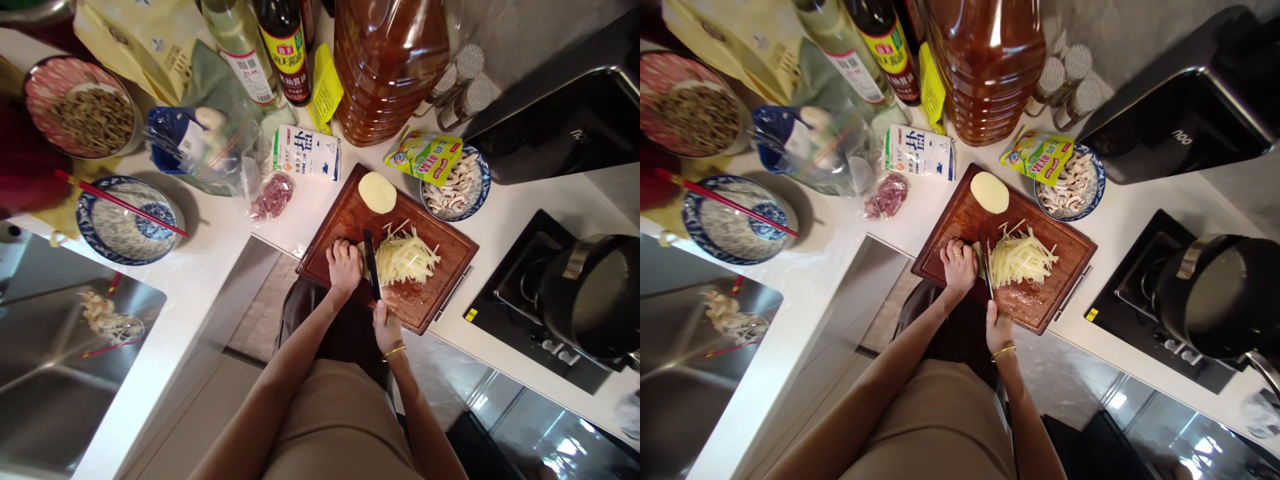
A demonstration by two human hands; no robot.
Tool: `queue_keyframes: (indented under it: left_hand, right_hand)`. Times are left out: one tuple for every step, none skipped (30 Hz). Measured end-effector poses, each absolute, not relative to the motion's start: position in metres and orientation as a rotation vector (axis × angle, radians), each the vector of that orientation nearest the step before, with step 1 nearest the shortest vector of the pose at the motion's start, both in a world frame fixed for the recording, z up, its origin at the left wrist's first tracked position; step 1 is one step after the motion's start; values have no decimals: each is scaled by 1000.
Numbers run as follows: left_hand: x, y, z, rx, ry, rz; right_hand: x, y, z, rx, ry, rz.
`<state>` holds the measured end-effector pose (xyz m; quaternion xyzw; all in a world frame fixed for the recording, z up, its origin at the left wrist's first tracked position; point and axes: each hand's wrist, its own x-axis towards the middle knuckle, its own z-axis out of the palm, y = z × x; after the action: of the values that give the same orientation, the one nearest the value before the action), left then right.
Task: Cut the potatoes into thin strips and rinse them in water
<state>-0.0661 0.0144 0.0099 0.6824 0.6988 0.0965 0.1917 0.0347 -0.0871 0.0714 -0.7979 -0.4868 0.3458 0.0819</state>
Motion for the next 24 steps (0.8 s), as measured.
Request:
queue_keyframes:
  left_hand:
    - [-66,15,10,1910,1959,276]
    - [-66,15,10,1903,1956,281]
    - [-66,15,10,1898,1956,284]
    - [-66,15,10,1898,1957,285]
    - [-66,15,10,1903,1960,285]
    - [-66,15,11,1913,1964,286]
    - [-66,15,11,1925,1970,289]
    - [-66,15,11,1937,1976,294]
    - [-66,15,11,1948,1982,300]
    - [-66,15,11,1957,1987,305]
    - [-67,14,11,1966,1992,306]
    - [-67,14,11,1974,1996,305]
    - [-67,14,11,1983,1999,301]
    - [-67,14,11,1992,2001,294]
    - [-67,14,10,2000,2003,288]
    - [-67,14,10,2005,2004,281]
    - [-67,14,10,2009,2005,276]
    - [-67,14,9,2010,2006,273]
    - [-67,14,9,2008,2008,271]
    - [-67,14,8,2004,2010,271]
    - [-66,14,8,1998,2012,273]
    - [-66,14,7,1992,2012,275]
    - [-66,14,7,1985,2012,277]
    - [-66,13,7,1978,2011,279]
  right_hand:
    - [33,-86,68,-2392,-1425,1037]
    - [32,-85,65,-2394,-1389,1052]
    - [31,-84,61,-2385,-1352,1080]
    - [29,-84,58,-2367,-1310,1114]
    - [28,-84,56,-2345,-1256,1153]
    - [28,-85,55,-2324,-1191,1194]
    - [28,-85,55,-2311,-1126,1226]
    - [29,-87,56,-2306,-1073,1242]
    - [30,-88,59,-2307,-1044,1243]
    - [31,-88,62,-2307,-1045,1237]
    - [33,-89,65,-2303,-1072,1232]
    - [34,-88,69,-2299,-1113,1228]
    - [35,-88,72,-2295,-1157,1222]
    - [35,-86,75,-2290,-1201,1218]
    - [35,-85,77,-2288,-1243,1210]
    - [34,-83,78,-2289,-1281,1197]
    - [33,-82,79,-2290,-1314,1184]
    - [32,-81,79,-2291,-1339,1174]
    - [30,-80,78,-2294,-1352,1170]
    - [30,-80,77,-2300,-1354,1170]
    - [29,-80,76,-2307,-1351,1171]
    - [29,-81,75,-2312,-1348,1173]
    - [30,-83,75,-2318,-1346,1172]
    - [30,-84,74,-2325,-1349,1168]
